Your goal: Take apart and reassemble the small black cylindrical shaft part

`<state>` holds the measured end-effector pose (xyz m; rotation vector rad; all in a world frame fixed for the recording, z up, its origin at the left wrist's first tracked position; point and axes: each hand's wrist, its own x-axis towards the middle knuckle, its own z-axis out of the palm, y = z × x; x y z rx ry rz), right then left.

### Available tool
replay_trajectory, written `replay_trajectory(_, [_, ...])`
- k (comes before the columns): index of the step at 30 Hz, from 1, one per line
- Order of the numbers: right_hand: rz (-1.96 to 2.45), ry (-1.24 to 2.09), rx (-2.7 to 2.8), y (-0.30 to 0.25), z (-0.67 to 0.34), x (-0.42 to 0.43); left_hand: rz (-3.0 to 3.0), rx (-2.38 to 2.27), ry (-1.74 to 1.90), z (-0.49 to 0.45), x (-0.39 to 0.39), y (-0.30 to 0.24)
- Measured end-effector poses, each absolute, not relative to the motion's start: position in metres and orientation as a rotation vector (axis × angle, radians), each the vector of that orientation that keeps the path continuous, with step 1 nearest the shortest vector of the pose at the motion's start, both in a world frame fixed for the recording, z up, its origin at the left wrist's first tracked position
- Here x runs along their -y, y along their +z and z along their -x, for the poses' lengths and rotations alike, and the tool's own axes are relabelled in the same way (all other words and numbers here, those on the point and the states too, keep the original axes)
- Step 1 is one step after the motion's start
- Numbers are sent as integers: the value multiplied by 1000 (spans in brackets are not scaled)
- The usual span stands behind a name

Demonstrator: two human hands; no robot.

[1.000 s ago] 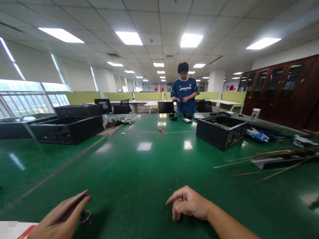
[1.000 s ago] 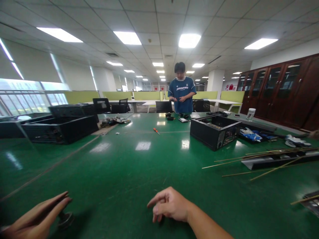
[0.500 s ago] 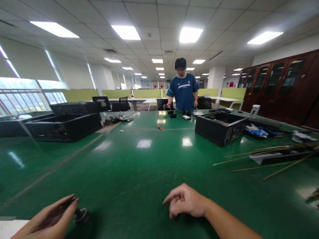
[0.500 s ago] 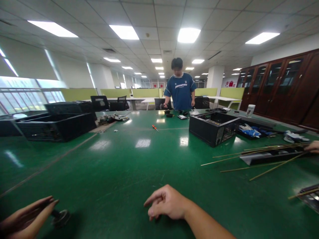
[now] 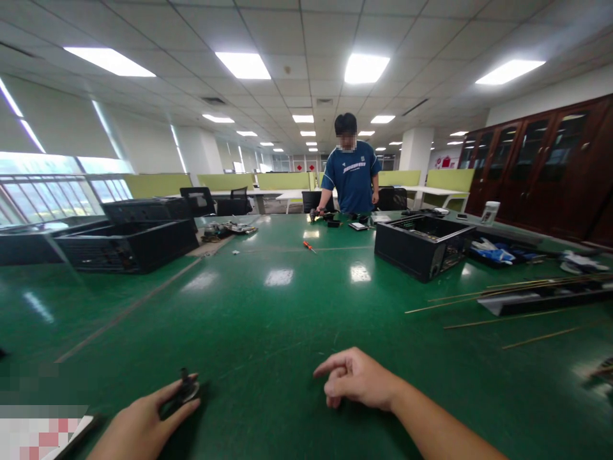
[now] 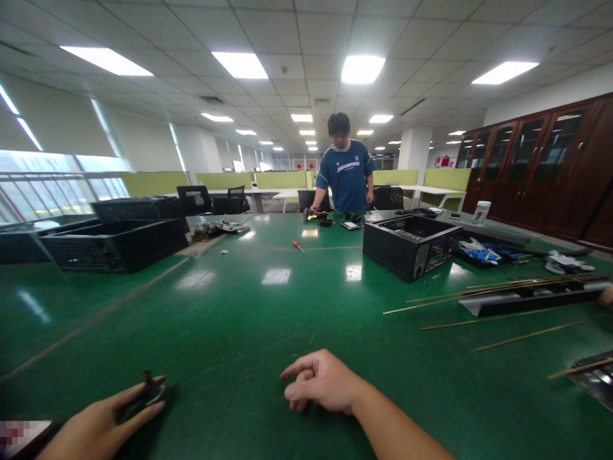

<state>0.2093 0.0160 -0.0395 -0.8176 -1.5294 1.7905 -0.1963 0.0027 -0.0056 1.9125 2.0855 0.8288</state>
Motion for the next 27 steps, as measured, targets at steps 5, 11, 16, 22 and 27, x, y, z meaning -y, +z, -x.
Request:
replay_trajectory(5, [936, 1560, 1457, -40, -212, -18, -1998, -1629, 850, 65, -6, 17])
replay_trajectory(11, [988, 1333, 1520, -37, -217, -12, -2166, -1246, 883, -8, -15, 8])
replay_trajectory(16, [988, 1272, 1635, -37, -214, -9, -2278, -1027, 959, 5, -10, -4])
replay_trajectory(22, [999, 1275, 1669, -31, -207, -4, -2312, -993, 1009, 8, -3, -9])
replay_trajectory(27, [1112, 1176, 1745, -28, -206, -1, -2332, -939, 1000, 7, -4, -12])
